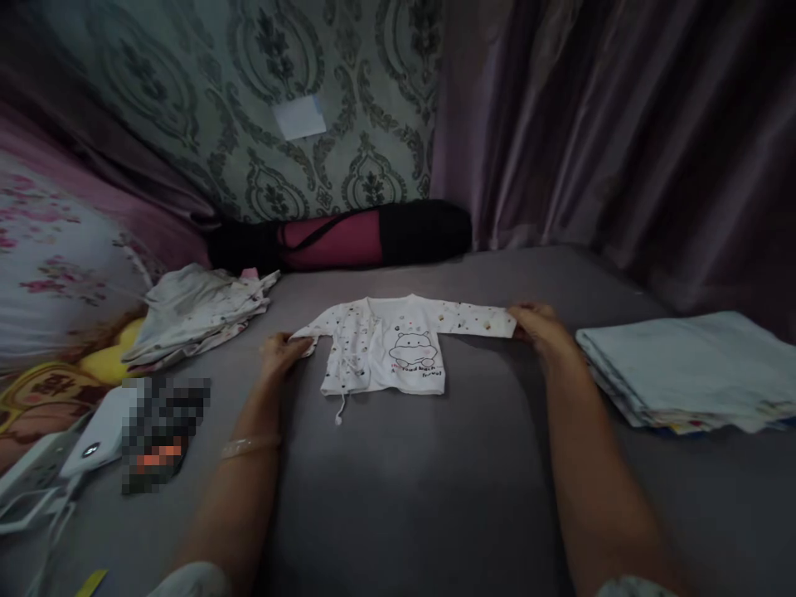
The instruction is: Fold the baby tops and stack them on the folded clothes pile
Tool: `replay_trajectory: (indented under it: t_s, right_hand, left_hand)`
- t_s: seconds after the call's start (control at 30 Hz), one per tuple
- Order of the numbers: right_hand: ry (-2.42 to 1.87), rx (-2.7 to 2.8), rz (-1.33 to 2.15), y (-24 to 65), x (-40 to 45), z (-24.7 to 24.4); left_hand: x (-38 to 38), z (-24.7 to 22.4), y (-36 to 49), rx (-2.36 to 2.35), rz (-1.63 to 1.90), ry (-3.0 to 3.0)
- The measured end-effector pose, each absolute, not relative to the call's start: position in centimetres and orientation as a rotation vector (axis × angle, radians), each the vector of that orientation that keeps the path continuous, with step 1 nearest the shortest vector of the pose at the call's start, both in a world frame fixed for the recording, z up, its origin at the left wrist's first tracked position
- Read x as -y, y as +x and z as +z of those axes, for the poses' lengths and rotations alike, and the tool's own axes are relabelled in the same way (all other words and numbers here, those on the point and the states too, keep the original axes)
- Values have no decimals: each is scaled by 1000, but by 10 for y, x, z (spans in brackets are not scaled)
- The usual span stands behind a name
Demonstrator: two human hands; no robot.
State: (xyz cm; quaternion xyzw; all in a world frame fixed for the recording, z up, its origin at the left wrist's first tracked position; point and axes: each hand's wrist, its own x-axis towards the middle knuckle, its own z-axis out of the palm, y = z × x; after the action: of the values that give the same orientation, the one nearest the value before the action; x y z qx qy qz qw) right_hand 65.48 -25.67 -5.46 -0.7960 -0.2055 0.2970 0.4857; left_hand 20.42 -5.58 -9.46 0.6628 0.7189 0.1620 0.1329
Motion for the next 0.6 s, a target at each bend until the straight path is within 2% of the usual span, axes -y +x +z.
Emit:
replay_trajectory:
  t_s: [0.13, 0.2, 0.33, 0.43, 0.53, 0.6]
  right_hand:
    - [-1929, 420, 801, 664, 260, -69]
    - [-2156, 569, 712, 664, 261, -71]
    - [-2622, 897, 230, 648, 260, -67]
    - [-2618, 1229, -73, 622, 254, -66]
    - [-2590, 1401, 32, 602, 246, -73]
    - [-2596, 1420, 94, 601, 242, -80]
  left_hand:
    - [54, -99, 202, -2098, 469, 1961]
    - [55, -102, 202, -2094, 479, 1939]
    - [58, -99, 208, -2079, 625, 2055]
    - [60, -84, 215, -2050, 915, 2320]
    - [56, -68, 209, -1990, 1003, 2543]
    - [50, -65, 196, -1947, 826, 2663]
